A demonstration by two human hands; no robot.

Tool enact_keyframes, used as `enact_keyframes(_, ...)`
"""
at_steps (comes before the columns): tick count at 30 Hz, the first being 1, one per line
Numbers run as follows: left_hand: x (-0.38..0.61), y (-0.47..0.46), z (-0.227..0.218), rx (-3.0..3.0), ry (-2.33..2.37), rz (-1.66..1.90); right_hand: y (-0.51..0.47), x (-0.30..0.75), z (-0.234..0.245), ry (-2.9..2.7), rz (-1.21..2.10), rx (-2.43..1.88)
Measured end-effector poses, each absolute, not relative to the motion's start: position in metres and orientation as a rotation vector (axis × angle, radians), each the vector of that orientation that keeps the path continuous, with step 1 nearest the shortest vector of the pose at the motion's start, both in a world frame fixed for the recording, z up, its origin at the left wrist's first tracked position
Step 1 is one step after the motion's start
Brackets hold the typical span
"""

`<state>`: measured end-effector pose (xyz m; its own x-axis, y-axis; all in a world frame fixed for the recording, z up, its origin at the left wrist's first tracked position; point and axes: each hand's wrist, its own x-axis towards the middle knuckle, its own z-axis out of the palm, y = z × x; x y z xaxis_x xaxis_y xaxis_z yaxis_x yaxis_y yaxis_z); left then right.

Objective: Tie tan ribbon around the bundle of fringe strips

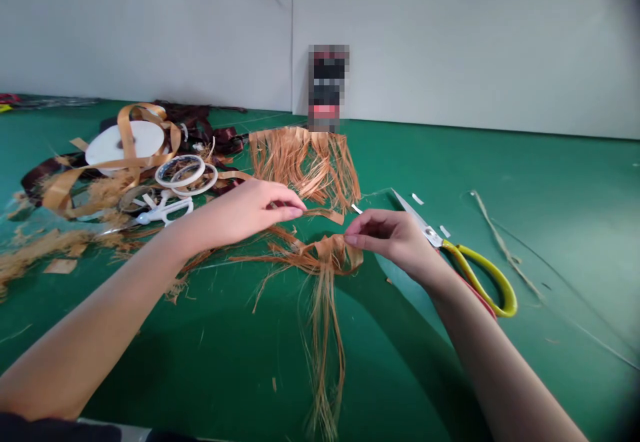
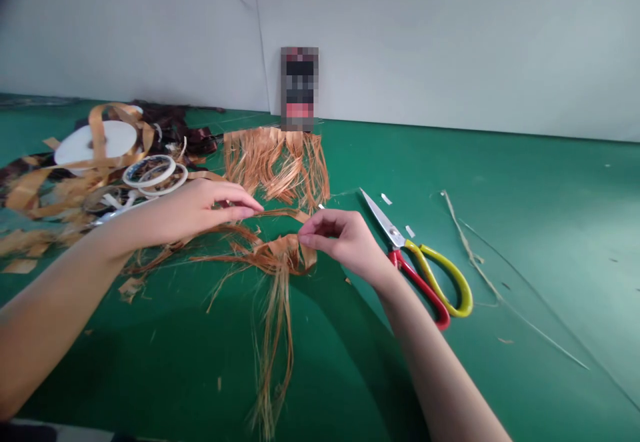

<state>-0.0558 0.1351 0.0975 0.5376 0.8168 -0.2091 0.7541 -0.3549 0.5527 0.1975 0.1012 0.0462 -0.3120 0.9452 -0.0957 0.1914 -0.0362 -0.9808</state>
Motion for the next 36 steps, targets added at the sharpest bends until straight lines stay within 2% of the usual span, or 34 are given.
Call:
enact_keyframes(11, -0.041, 0.116, 0.099, 2.162, 1.122, 0.107, 0.094, 0.187, 0.054, -1.455, 1.259, -1.169)
enact_keyframes(16, -0.042, 0.113, 0.116, 2.064, 1.098, 0.022, 0.102, 0.196, 0.045, -1.431, 1.256, -1.140)
enact_keyframes(21, -0.039, 0.086, 0.144, 1.679, 0.465, -0.289, 0.111, 0.205, 0.032, -1.429, 1.199, -1.188)
enact_keyframes(24, -0.037, 0.072, 0.153, 1.578, 0.298, -0.286, 0.109, 0.203, 0.033, -1.559, 1.143, -1.224)
enact_keyframes(27, -0.038, 0.078, 0.153, 1.631, 0.485, -0.173, 0.105, 0.196, 0.034, -1.759, 0.999, -1.250)
enact_keyframes(30, -0.045, 0.100, 0.142, 1.842, 0.879, -0.068, 0.103, 0.191, 0.029, -1.949, 0.765, -1.250)
enact_keyframes(36, -0.070, 0.138, 0.117, 2.070, 1.341, -0.136, 0.107, 0.192, 0.012, -2.137, 0.374, -1.297)
